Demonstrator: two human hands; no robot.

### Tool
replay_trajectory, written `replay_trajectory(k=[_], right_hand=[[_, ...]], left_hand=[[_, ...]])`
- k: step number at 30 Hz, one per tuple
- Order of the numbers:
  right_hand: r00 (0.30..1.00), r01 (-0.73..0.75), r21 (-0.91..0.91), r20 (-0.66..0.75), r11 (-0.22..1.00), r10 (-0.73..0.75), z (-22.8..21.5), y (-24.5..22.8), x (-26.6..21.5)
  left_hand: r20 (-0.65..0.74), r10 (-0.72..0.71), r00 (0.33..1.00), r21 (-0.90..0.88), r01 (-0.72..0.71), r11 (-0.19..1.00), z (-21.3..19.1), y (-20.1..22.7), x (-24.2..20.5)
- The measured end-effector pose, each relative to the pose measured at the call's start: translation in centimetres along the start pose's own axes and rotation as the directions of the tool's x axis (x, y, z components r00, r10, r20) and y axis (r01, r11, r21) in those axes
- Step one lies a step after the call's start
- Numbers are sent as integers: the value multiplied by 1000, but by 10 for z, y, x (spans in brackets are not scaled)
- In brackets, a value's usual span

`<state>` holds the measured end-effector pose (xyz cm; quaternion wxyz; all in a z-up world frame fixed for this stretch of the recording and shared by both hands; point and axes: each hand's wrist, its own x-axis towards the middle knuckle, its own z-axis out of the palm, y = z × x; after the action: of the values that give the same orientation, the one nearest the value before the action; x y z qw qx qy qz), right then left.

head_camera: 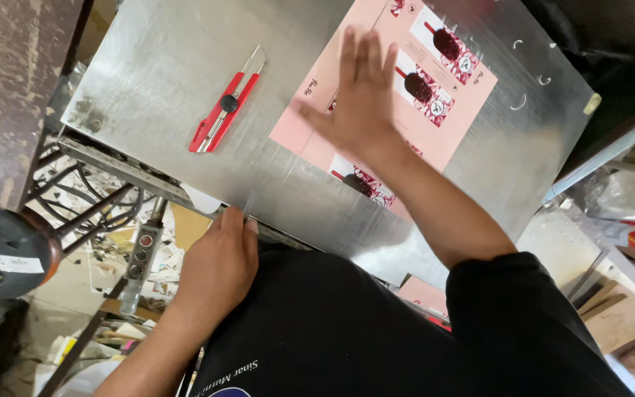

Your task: The person uses a red utility knife and a metal ruler to cut a large pink sheet of paper on a metal table. They align the ruler along the paper and slice through it, then remove the cut strip and repeat the process to separate the sheet into smaller sections.

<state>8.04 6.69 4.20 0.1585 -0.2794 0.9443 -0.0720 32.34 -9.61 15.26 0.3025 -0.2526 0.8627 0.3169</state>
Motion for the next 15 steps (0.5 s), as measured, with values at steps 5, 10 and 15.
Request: replay_trajectory(k=[5,10,15], right_hand=[[981,170,33,91,985,-173,1,-69,-105],[913,84,881,119,465,-391,-8,-96,-173],[739,-527,842,519,111,-429,-12,-100,-194]], left_hand=[[23,237,971,26,-238,971,-19,24,8],[-110,563,819,-17,-568,823,-20,61,29],[-152,753,640,-165,-768,619,7,70,76]])
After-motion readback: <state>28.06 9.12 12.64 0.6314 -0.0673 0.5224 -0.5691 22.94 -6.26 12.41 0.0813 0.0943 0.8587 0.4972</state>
